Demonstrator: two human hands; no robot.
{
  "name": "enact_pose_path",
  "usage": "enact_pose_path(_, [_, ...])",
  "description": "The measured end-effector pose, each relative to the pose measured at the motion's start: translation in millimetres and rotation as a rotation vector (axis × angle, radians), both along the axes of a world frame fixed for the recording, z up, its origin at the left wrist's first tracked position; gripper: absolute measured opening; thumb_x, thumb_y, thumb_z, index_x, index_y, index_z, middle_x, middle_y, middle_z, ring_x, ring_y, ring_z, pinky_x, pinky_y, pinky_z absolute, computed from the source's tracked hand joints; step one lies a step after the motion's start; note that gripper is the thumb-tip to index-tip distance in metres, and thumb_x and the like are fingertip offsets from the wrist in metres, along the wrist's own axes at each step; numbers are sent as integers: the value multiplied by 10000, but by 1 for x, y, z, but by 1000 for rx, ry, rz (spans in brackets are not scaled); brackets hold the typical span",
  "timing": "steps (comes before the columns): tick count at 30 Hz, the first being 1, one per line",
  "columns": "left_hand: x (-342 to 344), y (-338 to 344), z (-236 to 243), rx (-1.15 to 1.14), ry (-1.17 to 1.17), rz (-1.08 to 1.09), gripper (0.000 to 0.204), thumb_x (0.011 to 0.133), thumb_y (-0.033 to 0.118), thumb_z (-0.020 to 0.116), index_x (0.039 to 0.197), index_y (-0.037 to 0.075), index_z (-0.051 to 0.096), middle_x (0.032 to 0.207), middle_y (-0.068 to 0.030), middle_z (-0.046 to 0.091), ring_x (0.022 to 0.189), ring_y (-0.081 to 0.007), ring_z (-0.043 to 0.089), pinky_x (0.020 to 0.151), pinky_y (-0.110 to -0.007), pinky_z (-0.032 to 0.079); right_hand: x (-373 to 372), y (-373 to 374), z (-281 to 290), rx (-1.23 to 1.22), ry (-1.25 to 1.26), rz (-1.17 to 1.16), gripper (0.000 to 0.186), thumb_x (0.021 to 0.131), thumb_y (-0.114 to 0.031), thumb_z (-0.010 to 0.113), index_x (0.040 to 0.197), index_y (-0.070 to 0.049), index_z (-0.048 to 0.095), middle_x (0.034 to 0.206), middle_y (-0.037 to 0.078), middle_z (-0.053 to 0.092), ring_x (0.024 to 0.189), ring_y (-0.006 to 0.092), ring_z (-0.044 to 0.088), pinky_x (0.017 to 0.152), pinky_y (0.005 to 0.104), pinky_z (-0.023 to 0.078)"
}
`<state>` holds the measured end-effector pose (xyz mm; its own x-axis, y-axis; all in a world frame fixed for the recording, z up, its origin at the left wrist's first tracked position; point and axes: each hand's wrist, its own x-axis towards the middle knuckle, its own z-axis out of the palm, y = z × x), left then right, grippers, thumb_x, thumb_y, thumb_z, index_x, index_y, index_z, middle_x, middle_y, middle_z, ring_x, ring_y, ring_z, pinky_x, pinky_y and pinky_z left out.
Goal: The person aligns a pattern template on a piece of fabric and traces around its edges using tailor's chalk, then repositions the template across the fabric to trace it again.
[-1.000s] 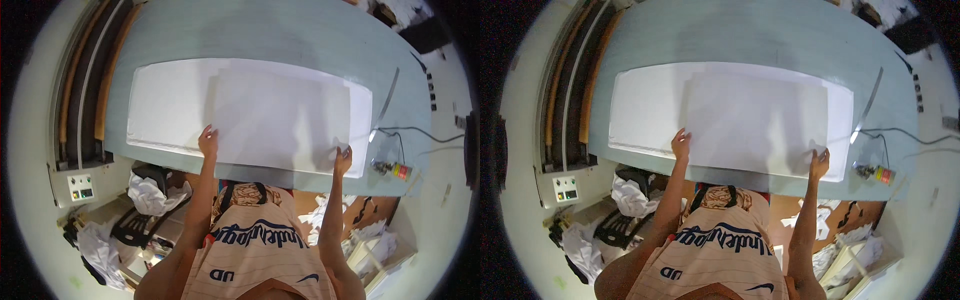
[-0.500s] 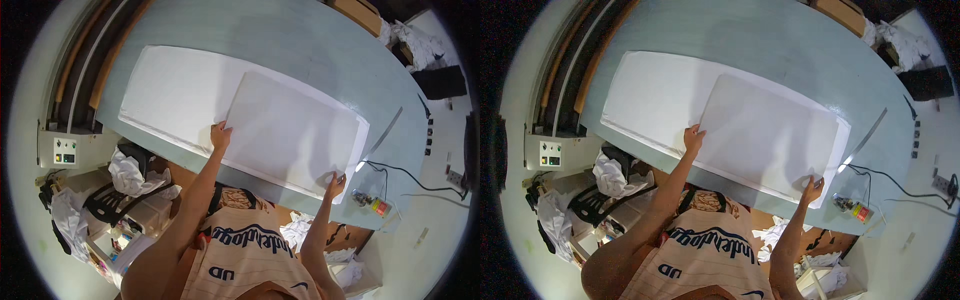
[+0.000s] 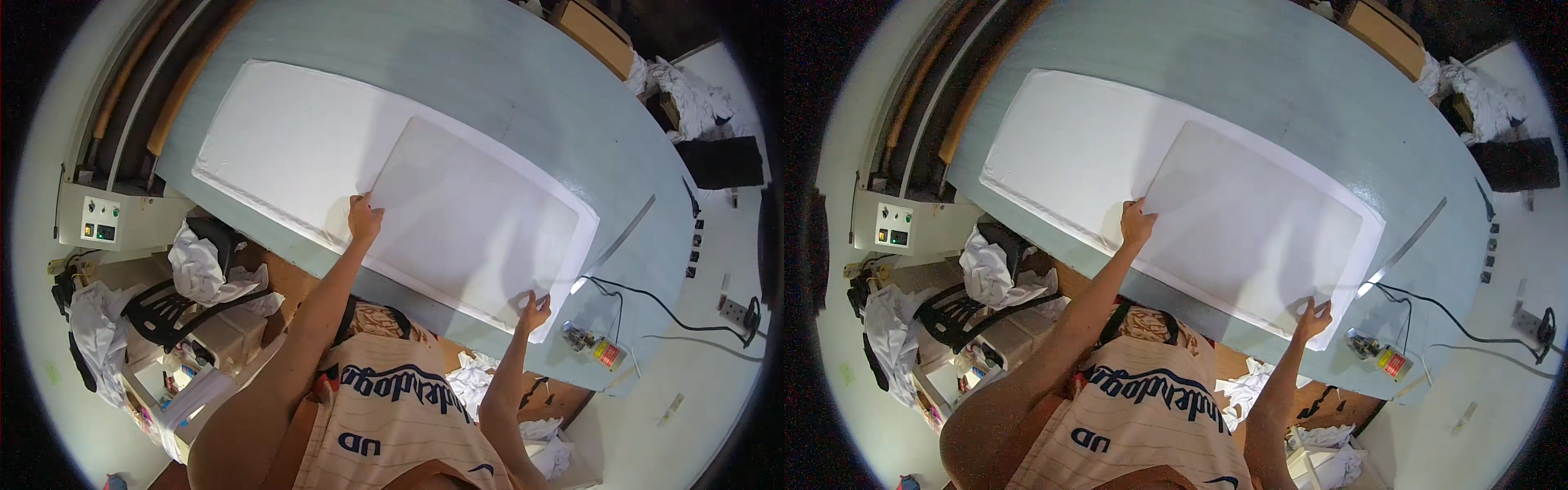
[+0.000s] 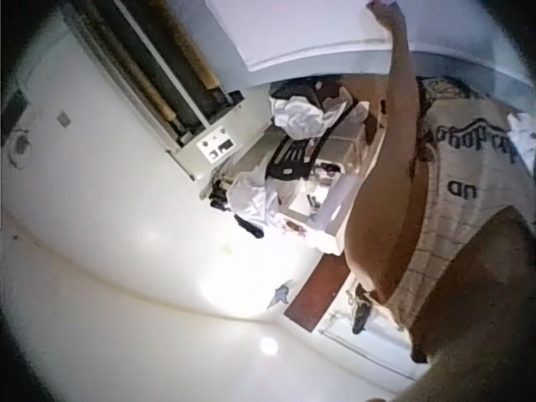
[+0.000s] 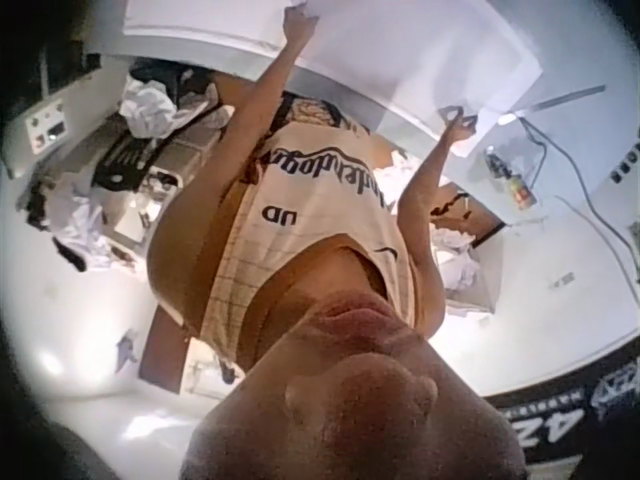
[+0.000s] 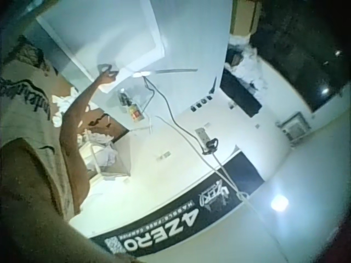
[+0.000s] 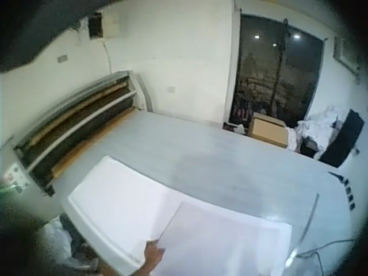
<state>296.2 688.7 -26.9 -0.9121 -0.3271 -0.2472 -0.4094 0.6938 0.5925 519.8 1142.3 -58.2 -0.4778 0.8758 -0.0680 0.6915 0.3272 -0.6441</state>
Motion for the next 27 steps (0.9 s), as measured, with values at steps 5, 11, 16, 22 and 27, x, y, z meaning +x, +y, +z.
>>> enact_pose_path(5, [10,-23,-20,14,13,-24,466,777,156,686,1236,77,659,1086,-104,542,878,-270,587,804,-365,492,-2,-8,-3,42,-87,14,661,781,-383,773,1294,4,620,1132,230,655,1014,359,620,930,393,476])
enact_pose_path(11, [-24,-109,1,590,-213,-31,317,808,167,716,1111,75,733,788,-34,681,584,-127,530,540,-250,470,9,6,-25,81,-74,83,614,768,-341,788,1242,22,647,1078,230,698,939,351,648,871,376,509])
enact_pose_path(16, [-5,-147,19,455,-356,-62,270,815,156,709,1069,71,749,796,-35,694,599,-138,551,542,-261,484,15,-12,-18,139,-32,35,572,781,-330,784,1220,15,659,1019,215,701,867,332,650,817,378,519])
enact_pose_path(22, [7,-126,14,413,-449,-131,231,821,133,705,1036,69,759,807,-37,704,611,-144,566,550,-263,497,25,-2,-34,34,222,53,505,783,-325,782,1144,14,680,949,175,702,808,275,634,760,354,518])
enact_pose_path(27, [18,-113,6,377,-524,-175,199,826,114,702,1008,67,767,816,-38,713,621,-149,579,557,-266,507,28,10,-38,-90,216,81,493,777,-305,788,1136,15,683,941,147,703,795,238,617,744,326,511])
